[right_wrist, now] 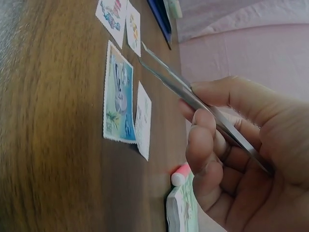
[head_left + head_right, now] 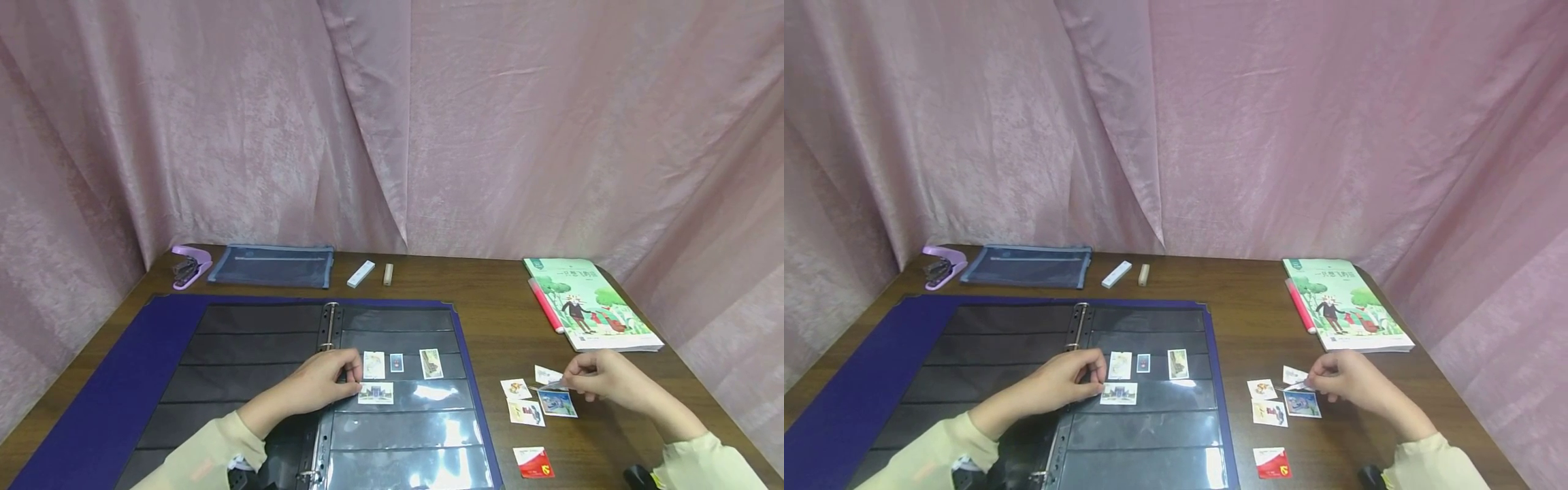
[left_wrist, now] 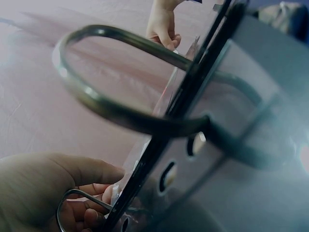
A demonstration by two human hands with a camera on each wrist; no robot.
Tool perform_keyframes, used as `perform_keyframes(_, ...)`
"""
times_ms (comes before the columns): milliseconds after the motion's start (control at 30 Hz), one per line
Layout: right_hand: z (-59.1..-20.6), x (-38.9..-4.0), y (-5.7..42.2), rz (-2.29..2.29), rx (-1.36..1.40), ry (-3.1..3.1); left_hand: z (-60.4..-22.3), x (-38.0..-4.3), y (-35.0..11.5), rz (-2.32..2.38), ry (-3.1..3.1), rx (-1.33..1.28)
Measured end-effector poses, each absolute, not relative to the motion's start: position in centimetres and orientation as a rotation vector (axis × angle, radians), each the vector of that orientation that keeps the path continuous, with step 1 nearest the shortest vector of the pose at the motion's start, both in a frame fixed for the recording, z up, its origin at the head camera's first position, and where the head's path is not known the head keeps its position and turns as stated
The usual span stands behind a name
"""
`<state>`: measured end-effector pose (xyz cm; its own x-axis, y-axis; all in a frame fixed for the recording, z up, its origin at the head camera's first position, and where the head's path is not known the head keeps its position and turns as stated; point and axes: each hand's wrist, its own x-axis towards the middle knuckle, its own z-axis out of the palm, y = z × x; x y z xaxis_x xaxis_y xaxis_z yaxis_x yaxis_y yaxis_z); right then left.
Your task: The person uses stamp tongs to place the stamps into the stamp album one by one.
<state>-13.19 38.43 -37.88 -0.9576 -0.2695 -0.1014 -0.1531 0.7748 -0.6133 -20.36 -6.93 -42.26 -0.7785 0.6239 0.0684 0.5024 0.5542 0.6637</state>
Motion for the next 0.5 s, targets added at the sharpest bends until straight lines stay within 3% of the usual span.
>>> perform_keyframes(500, -38.77, -14.19, 37.97, -1.088, -0.474, 2.627, -42.28, -20.33, -6.91, 1.027, 2.616, 0.949)
